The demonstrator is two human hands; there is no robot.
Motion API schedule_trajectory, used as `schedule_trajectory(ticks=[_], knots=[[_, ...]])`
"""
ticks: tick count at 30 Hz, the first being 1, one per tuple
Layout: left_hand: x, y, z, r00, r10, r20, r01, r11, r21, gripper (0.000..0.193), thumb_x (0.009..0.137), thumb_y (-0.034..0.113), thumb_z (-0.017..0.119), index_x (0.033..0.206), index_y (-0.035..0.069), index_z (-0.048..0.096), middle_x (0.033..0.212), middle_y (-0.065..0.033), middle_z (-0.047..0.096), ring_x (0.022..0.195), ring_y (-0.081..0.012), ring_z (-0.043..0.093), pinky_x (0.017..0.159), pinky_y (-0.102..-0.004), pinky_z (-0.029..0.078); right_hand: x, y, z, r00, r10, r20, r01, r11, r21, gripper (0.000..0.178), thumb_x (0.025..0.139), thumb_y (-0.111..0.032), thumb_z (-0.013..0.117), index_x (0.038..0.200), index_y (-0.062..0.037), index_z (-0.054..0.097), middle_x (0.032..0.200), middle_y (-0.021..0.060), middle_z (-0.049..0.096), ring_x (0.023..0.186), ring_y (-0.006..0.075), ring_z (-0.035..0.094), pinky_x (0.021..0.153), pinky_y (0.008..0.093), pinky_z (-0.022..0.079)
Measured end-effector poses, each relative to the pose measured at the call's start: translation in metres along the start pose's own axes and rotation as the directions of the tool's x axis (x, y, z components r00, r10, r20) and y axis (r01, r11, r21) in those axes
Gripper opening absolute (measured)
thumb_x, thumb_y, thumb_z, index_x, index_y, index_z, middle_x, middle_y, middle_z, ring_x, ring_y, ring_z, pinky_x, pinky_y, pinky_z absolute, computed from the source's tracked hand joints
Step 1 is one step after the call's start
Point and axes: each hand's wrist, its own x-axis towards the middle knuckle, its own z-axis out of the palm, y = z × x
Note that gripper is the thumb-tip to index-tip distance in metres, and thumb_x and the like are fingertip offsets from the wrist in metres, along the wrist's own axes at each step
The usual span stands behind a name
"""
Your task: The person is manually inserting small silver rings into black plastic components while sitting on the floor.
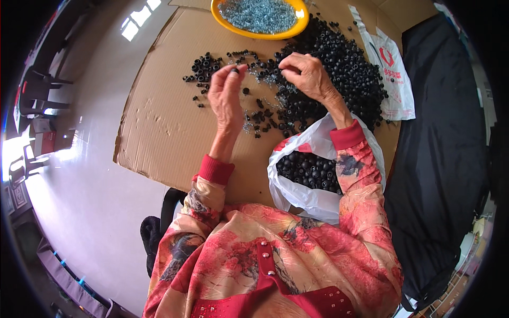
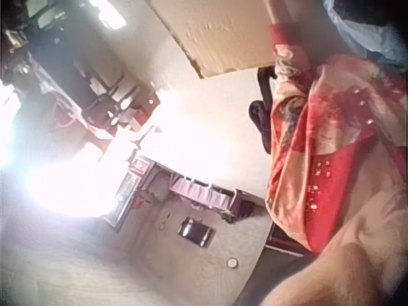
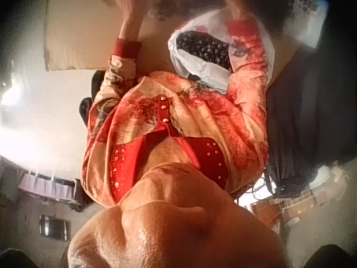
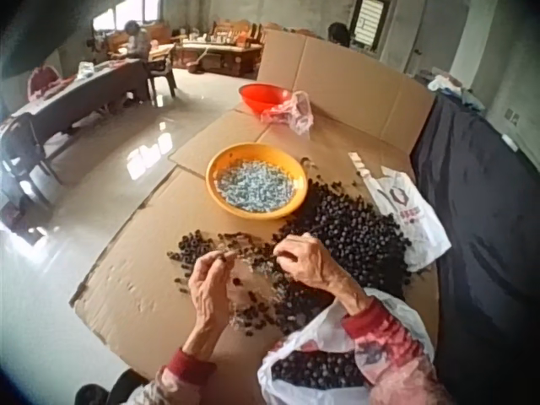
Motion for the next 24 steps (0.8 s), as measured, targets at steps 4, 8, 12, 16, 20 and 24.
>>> schedule_trajectory(ticks=[4,8,12,16,20,24], knots=[[0.003,0.023,-0.011,0.998,0.058,-0.029,-0.059,0.998,-0.031,0.018,0.089,0.004,0.048,0.105,-0.005,0.051,0.1,-0.019,0.06,0.097,-0.0245,0.059,0.091,-0.0358,0.046,-0.009,0.005,-0.025,0.951,0.299,0.082,-0.304,0.951,0.051,0.009,0.075,-0.006,0.058,0.082,-0.001,0.062,0.077,0.0101,0.064,0.067,0.0191,0.063,0.061,0.0279,0.05],[-0.001,0.036,-0.019,0.999,0.038,0.018,-0.037,0.998,-0.055,0.018,0.089,0.004,0.047,0.104,-0.004,0.052,0.096,-0.0187,0.062,0.094,-0.0255,0.061,0.09,-0.0378,0.047,-0.02,0.019,-0.022,0.951,0.249,0.186,-0.261,0.965,0.042,0.009,0.073,-0.006,0.057,0.08,-0.0018,0.062,0.074,0.0103,0.062,0.065,0.0221,0.062,0.06,0.0309,0.05],[-0.008,0.043,-0.018,0.998,0.023,0.051,-0.021,0.999,-0.039,0.019,0.089,0.006,0.047,0.106,-0.003,0.052,0.094,-0.0172,0.062,0.09,-0.0248,0.062,0.087,-0.038,0.049,-0.03,0.012,-0.006,0.959,0.131,0.252,-0.105,0.988,-0.115,0.007,0.071,-0.005,0.059,0.078,-0.001,0.058,0.073,0.009,0.058,0.066,0.0253,0.058,0.062,0.0336,0.046],[-0.006,0.049,-0.023,0.999,0.024,0.038,-0.023,1.0,-0.013,0.02,0.089,0.006,0.047,0.106,-0.002,0.052,0.093,-0.0166,0.063,0.089,-0.024,0.062,0.086,-0.0377,0.049,-0.031,0.008,0.008,0.957,0.089,0.275,-0.042,0.984,-0.174,0.008,0.072,-0.006,0.061,0.078,-0.0028,0.057,0.073,0.0079,0.057,0.068,0.0253,0.057,0.066,0.0355,0.044],[-0.007,0.047,-0.023,0.999,0.014,0.036,-0.014,1.0,-0.003,0.02,0.089,0.006,0.047,0.107,-0.003,0.052,0.091,-0.0157,0.063,0.087,-0.0225,0.062,0.084,-0.037,0.05,-0.025,0.003,0.013,0.948,-0.004,0.317,0.118,0.933,-0.34,0.003,0.07,-0.004,0.058,0.073,-0.0049,0.057,0.07,0.0077,0.056,0.065,0.0244,0.058,0.062,0.036,0.044],[-0.01,0.042,-0.017,0.997,-0.019,0.07,0.019,1.0,-0.001,0.02,0.089,0.006,0.048,0.106,-0.003,0.052,0.09,-0.0143,0.063,0.086,-0.0203,0.062,0.084,-0.0358,0.05,-0.025,0.004,0.02,0.947,-0.058,0.316,0.177,0.915,-0.363,0.002,0.072,-0.001,0.056,0.072,-0.0029,0.055,0.07,0.0072,0.055,0.069,0.0241,0.056,0.068,0.0352,0.043]])
